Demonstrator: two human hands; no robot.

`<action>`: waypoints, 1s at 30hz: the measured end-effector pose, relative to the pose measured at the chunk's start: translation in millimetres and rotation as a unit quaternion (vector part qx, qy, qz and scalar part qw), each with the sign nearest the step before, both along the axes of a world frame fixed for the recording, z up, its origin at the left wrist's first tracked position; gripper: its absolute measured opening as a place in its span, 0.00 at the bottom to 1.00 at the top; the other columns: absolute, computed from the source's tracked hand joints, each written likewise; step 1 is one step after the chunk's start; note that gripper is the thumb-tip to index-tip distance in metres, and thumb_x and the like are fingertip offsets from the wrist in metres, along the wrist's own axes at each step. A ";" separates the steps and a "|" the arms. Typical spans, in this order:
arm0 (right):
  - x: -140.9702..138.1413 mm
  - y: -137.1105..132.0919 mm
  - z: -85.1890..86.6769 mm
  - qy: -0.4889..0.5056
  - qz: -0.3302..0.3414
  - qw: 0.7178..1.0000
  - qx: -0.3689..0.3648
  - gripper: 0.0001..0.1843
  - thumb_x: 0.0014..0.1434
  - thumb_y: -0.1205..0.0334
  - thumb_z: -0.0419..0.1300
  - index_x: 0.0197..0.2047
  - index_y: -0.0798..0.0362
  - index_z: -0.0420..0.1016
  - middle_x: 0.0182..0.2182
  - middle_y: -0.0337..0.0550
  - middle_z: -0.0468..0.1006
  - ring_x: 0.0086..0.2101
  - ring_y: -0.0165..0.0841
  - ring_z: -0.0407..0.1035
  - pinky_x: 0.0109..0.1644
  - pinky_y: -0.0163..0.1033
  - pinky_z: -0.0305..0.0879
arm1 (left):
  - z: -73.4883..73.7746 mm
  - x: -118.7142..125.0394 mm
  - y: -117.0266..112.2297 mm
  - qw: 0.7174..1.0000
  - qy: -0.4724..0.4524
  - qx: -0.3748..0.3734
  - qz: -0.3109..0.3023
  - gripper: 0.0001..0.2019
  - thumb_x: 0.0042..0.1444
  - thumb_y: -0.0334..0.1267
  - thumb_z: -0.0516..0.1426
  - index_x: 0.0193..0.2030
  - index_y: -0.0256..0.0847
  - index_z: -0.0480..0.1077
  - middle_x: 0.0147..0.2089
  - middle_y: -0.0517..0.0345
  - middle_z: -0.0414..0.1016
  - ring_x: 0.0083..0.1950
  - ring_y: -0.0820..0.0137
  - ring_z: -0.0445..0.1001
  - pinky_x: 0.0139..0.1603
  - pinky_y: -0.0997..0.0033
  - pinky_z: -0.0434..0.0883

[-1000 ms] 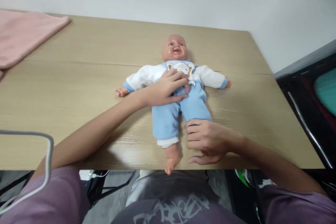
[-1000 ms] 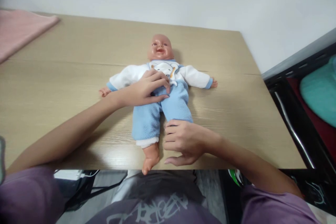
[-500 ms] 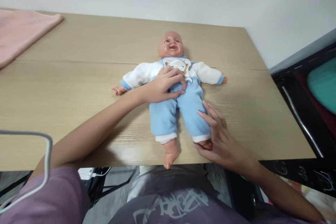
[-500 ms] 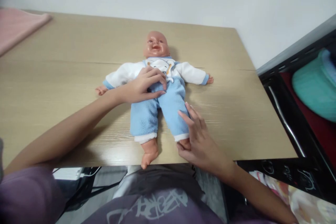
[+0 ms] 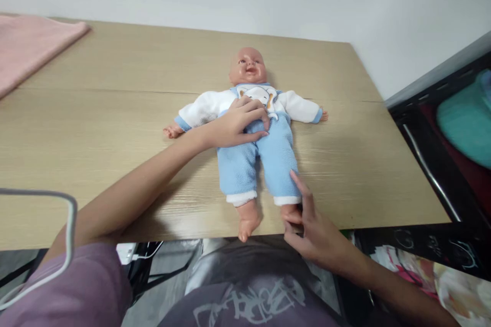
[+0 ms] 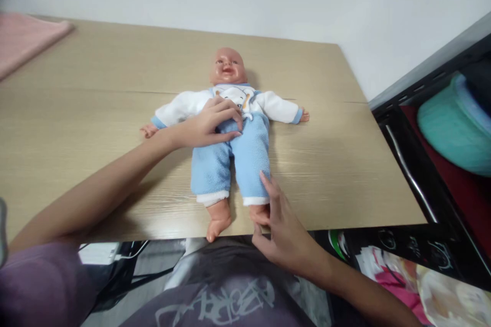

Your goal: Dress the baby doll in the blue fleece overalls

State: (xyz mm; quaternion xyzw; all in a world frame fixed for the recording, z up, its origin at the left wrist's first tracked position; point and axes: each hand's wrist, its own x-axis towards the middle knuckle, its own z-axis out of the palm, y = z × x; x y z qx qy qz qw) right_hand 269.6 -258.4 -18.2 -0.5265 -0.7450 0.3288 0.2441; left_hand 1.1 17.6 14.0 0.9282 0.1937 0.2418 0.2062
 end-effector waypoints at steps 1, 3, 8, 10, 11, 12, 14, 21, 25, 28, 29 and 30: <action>2.0 -1.0 2.6 0.008 -0.006 1.000 -0.029 0.67 0.70 0.62 0.69 0.92 0.32 0.25 0.89 0.55 0.50 0.84 0.59 0.58 0.83 0.73 0.67 | -1.4 -0.5 1.4 1.000 -0.011 0.003 -0.006 0.19 0.76 0.59 0.59 0.51 0.46 0.79 0.59 0.44 0.83 0.61 0.48 0.74 0.70 0.42 0.64; 9.8 1.1 9.0 0.034 -0.019 0.996 -0.082 0.69 0.70 0.55 0.75 0.92 0.28 0.28 0.90 0.51 0.48 0.85 0.59 0.54 0.86 0.75 0.60 | -3.9 -1.5 3.7 0.999 -0.031 0.008 -0.014 0.18 0.76 0.59 0.60 0.51 0.46 0.79 0.58 0.44 0.83 0.60 0.49 0.74 0.70 0.43 0.65; 44.1 36.9 24.5 0.125 -0.044 0.988 -0.086 0.45 0.75 0.47 0.72 0.87 0.30 0.56 0.85 0.48 0.63 0.80 0.55 0.65 0.84 0.72 0.67 | -6.8 -2.4 9.2 0.999 -0.037 0.007 -0.031 0.18 0.76 0.60 0.61 0.51 0.47 0.80 0.58 0.45 0.84 0.61 0.49 0.75 0.71 0.42 0.65; 59.7 62.1 25.0 0.120 -0.090 0.988 -0.038 0.31 0.77 0.46 0.69 0.79 0.33 0.70 0.79 0.49 0.72 0.75 0.55 0.72 0.79 0.71 0.73 | -6.7 -2.6 13.9 0.999 -0.033 0.004 -0.037 0.18 0.75 0.60 0.61 0.51 0.48 0.80 0.59 0.45 0.84 0.61 0.49 0.75 0.71 0.42 0.65; 67.5 76.1 23.5 0.106 -0.121 0.987 0.002 0.27 0.77 0.44 0.68 0.75 0.35 0.74 0.76 0.50 0.76 0.73 0.55 0.74 0.77 0.72 0.75 | -6.4 -2.8 17.0 0.999 -0.031 0.005 -0.042 0.18 0.75 0.59 0.61 0.51 0.48 0.80 0.59 0.45 0.84 0.62 0.49 0.75 0.72 0.42 0.65; 75.3 90.7 21.2 0.086 -0.152 0.984 0.048 0.25 0.77 0.44 0.68 0.72 0.37 0.76 0.74 0.51 0.78 0.72 0.56 0.75 0.76 0.73 0.76 | -5.8 -3.1 20.4 0.998 -0.030 0.007 -0.048 0.17 0.75 0.59 0.61 0.51 0.48 0.80 0.59 0.45 0.84 0.62 0.49 0.75 0.72 0.42 0.66; 90.5 120.4 14.8 0.025 -0.189 0.971 0.145 0.24 0.75 0.43 0.69 0.69 0.39 0.77 0.71 0.54 0.80 0.70 0.57 0.75 0.73 0.74 0.77 | -4.1 -3.7 26.6 0.998 -0.025 0.011 -0.061 0.17 0.74 0.58 0.62 0.51 0.48 0.80 0.59 0.45 0.84 0.61 0.49 0.76 0.71 0.43 0.67; 134.2 211.9 -10.0 -0.148 -0.111 0.946 0.267 0.46 0.68 0.35 0.72 0.80 0.49 0.68 0.76 0.65 0.73 0.76 0.68 0.66 0.81 0.79 0.58 | 4.5 17.2 32.8 0.999 -0.027 0.039 -0.019 0.17 0.77 0.57 0.59 0.56 0.46 0.78 0.52 0.48 0.85 0.54 0.52 0.79 0.62 0.48 0.71; 148.6 250.4 -21.3 -0.113 -0.054 0.964 0.235 0.47 0.66 0.32 0.74 0.77 0.50 0.72 0.72 0.64 0.78 0.70 0.63 0.73 0.78 0.71 0.67 | 6.1 56.2 41.2 0.994 0.001 0.107 0.036 0.20 0.78 0.55 0.56 0.62 0.43 0.76 0.60 0.41 0.81 0.62 0.46 0.76 0.68 0.44 0.69; 154.0 261.0 -23.6 -0.073 -0.051 0.965 0.247 0.36 0.66 0.33 0.75 0.66 0.48 0.82 0.59 0.58 0.88 0.58 0.58 0.83 0.67 0.66 0.78 | 7.9 88.9 49.1 0.990 0.054 0.120 0.048 0.27 0.72 0.55 0.63 0.69 0.40 0.73 0.70 0.35 0.76 0.70 0.41 0.71 0.70 0.43 0.68; 153.9 259.7 -22.3 -0.062 -0.064 0.960 0.266 0.33 0.65 0.34 0.76 0.62 0.47 0.84 0.55 0.56 0.89 0.54 0.57 0.84 0.64 0.65 0.80 | 9.3 98.8 50.3 0.988 0.079 0.121 0.048 0.30 0.69 0.54 0.66 0.71 0.39 0.72 0.72 0.34 0.75 0.72 0.40 0.71 0.70 0.43 0.68; 152.4 256.3 -19.9 -0.051 -0.081 0.953 0.288 0.31 0.63 0.35 0.78 0.60 0.47 0.85 0.53 0.54 0.89 0.52 0.56 0.85 0.62 0.64 0.81 | 11.2 107.7 50.4 0.986 0.105 0.121 0.047 0.33 0.66 0.52 0.69 0.72 0.38 0.71 0.73 0.33 0.75 0.72 0.40 0.70 0.70 0.44 0.69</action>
